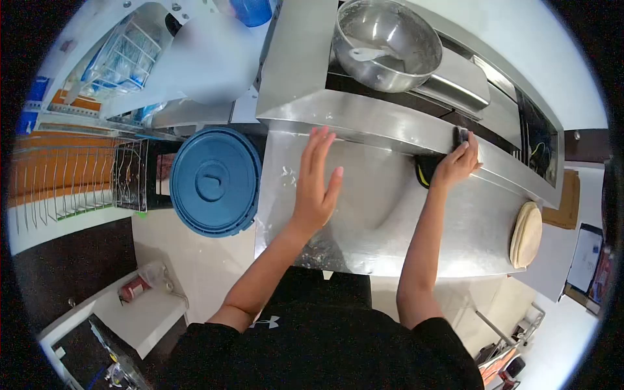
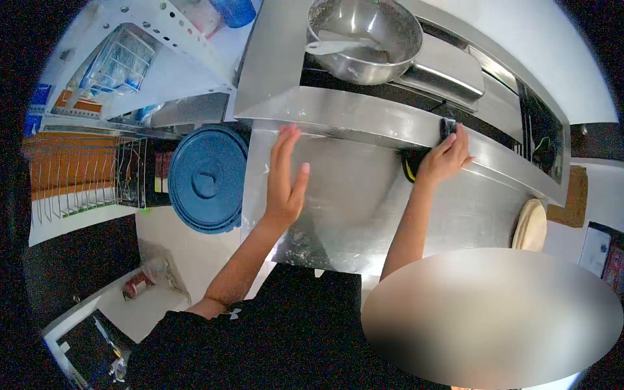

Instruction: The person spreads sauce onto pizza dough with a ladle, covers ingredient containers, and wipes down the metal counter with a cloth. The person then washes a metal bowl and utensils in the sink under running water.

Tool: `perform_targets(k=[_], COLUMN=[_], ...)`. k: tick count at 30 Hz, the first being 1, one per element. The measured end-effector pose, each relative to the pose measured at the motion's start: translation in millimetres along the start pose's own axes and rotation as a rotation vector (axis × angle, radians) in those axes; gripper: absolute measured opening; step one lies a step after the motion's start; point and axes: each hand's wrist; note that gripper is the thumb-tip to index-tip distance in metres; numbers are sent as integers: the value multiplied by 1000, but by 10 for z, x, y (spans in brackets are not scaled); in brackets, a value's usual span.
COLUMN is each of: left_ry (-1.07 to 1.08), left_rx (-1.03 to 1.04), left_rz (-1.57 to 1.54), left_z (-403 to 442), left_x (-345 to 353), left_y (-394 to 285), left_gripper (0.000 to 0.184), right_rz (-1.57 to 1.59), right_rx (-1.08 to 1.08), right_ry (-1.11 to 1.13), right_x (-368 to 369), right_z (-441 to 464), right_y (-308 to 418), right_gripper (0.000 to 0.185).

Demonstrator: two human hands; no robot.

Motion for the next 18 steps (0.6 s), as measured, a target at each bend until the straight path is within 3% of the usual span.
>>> perform_targets(k=[1,4,6,7,8,12,15,18], left_ry=[-19,-60,-77,-85,-94,-155,-195,-223], left_rx=[-20,-63,-87,-99,-111,-106,-130,-192], left_rz=[-8,-20,-22,-24,-25,21,41,40], left_z=[-41,-81,-62,-58,-60,-113,-255,-437], left_x=[-58,-208,-291,-333,-379,-688,-858,-950], left_y=[19,61,82,88,94,61,113,181], left_gripper=[46,43,41,40,39,36,35,34], right_rz=[63,303,104,90,154,153,-167,-92], right_rx=[66,-66,-152,-358,-369,-396,-94,-118], right_ry=[-17,172,458,470,429,440,265,240], right_x=[59,187,316,387,370,281,236,326], right_z=[0,-345,-516,-635,-655,-581,-381,-411], right_y=[89,751,1667,1972,2339,2023,1317,1508], right_gripper=[28,29,31,35,37,37,37,44])
Point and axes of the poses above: each hand's wrist, its own z-axis towards the middle knuckle, its own x-axis out of the palm, y = z × x, and after that the axes turned 13 degrees about y, right-handed
